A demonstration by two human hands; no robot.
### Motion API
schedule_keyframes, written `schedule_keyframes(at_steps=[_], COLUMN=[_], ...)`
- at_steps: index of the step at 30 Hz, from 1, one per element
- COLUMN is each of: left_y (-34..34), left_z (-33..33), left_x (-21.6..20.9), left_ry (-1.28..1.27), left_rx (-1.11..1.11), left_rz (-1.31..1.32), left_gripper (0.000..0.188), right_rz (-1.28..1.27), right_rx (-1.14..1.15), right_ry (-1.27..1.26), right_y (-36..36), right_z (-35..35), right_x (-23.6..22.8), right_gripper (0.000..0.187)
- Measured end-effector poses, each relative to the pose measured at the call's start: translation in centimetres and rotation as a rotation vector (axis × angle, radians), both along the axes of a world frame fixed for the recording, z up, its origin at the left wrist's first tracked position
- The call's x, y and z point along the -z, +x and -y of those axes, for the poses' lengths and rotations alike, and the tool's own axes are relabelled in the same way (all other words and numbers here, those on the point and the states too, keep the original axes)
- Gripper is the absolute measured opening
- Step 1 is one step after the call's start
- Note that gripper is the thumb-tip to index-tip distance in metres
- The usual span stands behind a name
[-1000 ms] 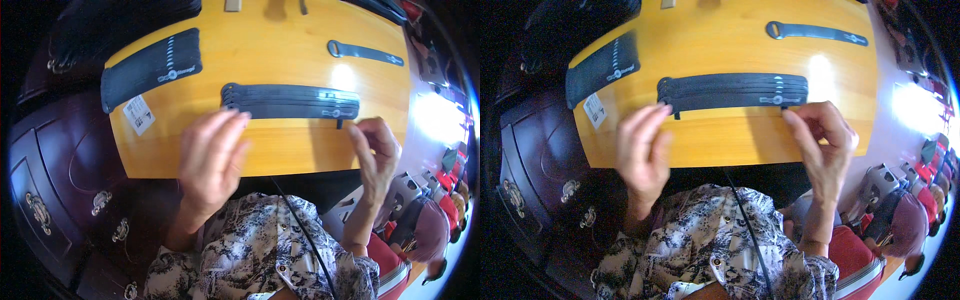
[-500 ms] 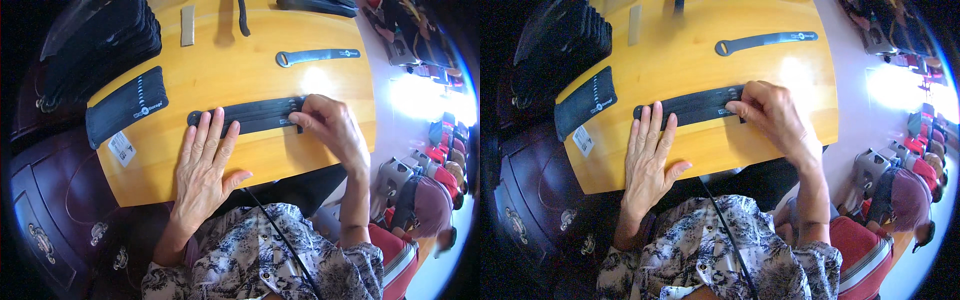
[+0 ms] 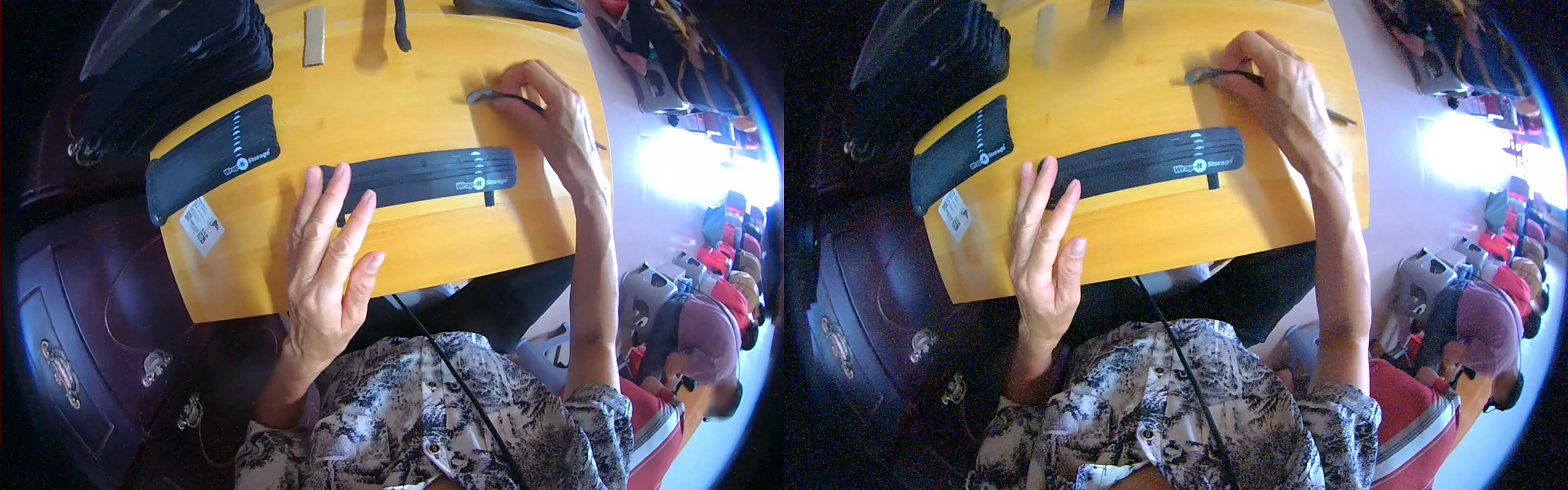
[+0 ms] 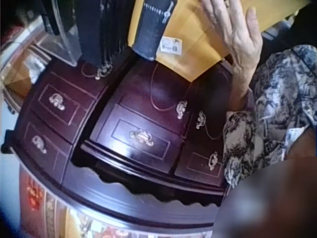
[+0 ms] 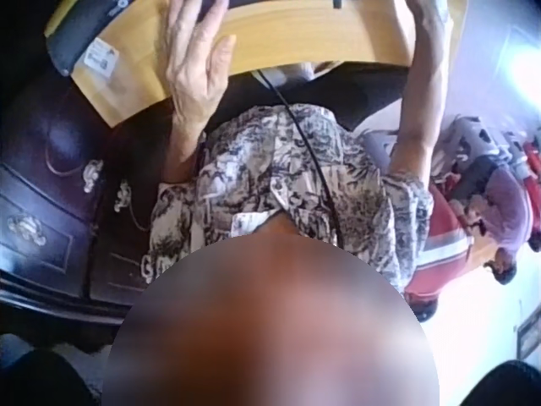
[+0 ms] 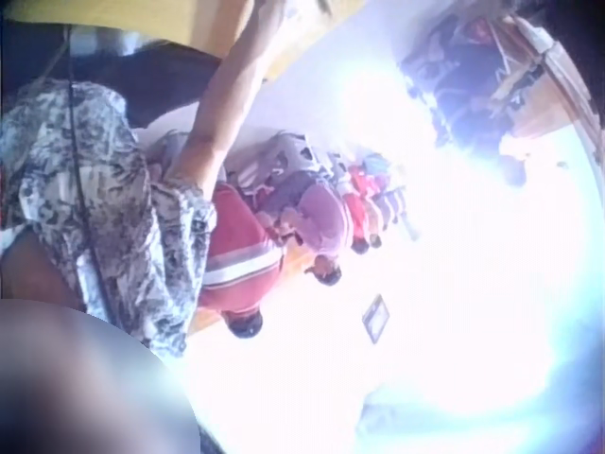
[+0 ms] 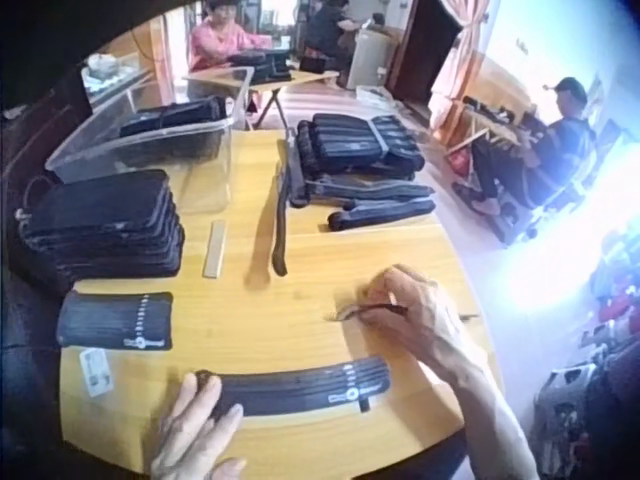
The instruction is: Inspecting and organizing black cable storage straps on a desk.
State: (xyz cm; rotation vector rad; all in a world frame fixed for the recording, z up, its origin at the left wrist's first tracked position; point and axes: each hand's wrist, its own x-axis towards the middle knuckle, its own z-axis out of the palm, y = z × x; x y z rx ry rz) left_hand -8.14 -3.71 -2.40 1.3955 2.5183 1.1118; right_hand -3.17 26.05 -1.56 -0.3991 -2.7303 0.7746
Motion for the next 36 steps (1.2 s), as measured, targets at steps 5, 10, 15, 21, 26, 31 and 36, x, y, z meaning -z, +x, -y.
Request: schedule_keyframes(at_steps=[5,10,15,21,26,31,36], left_y=[2.0,3.9,3.5,0.8,-0.1,-0.4,-0.5], left_z=[-1.1,-1.8,-0.2,2.1,2.8,3.1,3.1], left_x=[-0.8,-1.1,-0.6,-0.1,0.5,0.5,0.3], left_ry=[0.285,0.457,0.286,0.400,0.391,0.434,0.359], left_rx=[-0.055,-0.060,-0.237,-0.303,-0.235,-0.129,-0.135], left_rz=[0.306,0.788,0.883,1.059,1.050,0.867,0.838], left_gripper=[0.045,0.037,0.011,0.010,0.011,0.014,0.012], right_rz=[0.095,0.081,0.258,0.456,0.406,0.279,0.265], right_rx=[0.105,-0.251,-0.120,0.084,0.221,0.118,0.211], right_ry=[-0.133,-0.388,-0.476,-0.796,-0.903,-0.778,-0.734], right_y=[3.9,6.9,7.2,8.6,9.4,9.8,9.9], right_z=[4.9,9.5,9.5,5.5,5.6,5.4,6.0], right_x=[-4.8,-5.4,-3.5,-3.2,-2.3,-1.6,-1.9], right_gripper=[0.007,0.010,0.013,0.020,0.016,0.018,0.017])
